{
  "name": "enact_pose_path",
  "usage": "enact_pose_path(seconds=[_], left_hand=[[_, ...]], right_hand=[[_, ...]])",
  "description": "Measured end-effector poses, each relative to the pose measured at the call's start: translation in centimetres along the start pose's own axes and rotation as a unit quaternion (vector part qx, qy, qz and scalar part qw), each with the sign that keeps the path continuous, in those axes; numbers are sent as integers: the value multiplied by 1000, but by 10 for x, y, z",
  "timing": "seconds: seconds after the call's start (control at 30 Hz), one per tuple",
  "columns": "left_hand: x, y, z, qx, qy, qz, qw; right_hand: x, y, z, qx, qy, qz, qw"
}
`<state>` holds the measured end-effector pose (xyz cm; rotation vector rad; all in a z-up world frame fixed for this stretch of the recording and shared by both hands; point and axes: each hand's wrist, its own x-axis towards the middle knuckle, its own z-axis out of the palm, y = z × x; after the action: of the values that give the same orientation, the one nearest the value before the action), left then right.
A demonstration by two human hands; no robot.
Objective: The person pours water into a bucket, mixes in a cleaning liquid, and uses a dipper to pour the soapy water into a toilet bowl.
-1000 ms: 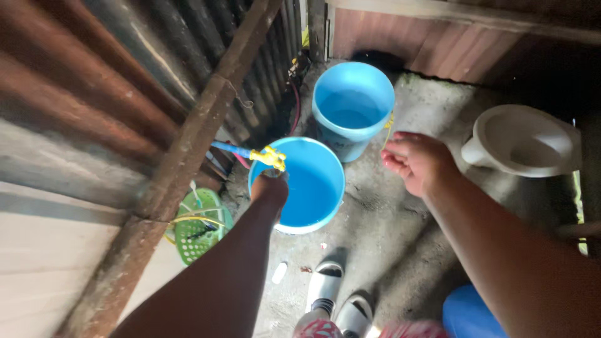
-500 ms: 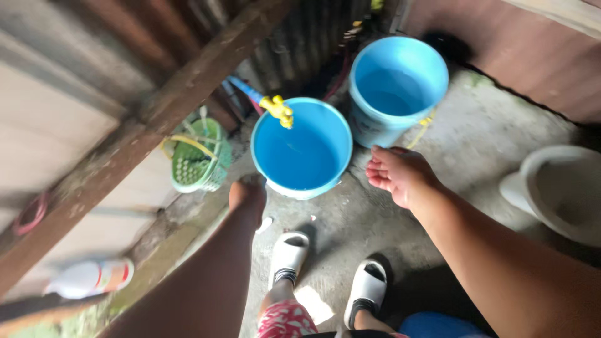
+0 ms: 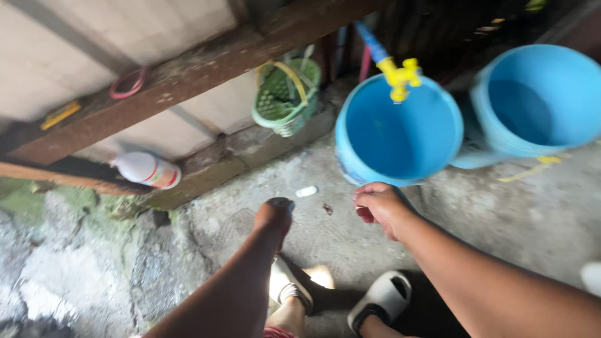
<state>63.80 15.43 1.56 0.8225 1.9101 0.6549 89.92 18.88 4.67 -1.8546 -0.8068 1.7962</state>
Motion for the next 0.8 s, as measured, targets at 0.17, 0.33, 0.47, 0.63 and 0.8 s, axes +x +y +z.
enact_pose_path(seconds=[0.17, 0.33, 0.47, 0.63, 0.8], left_hand=[[39, -46, -2, -27, -51, -135, 989], [86, -114, 33, -210, -12, -165, 964], [121, -169, 68, -253, -17, -166, 953], [138, -214, 90, -220, -26, -207, 953], [160, -223, 95, -191, -21, -169, 967]], right_hand=[[136, 61, 65, -53, -40, -39, 997], [269, 134, 110, -178, -47, -79, 980], [358, 180, 123, -345, -28, -158, 925], [464, 226, 141, -522, -28, -236, 819], [515, 249, 166, -601, -23, -307, 738]])
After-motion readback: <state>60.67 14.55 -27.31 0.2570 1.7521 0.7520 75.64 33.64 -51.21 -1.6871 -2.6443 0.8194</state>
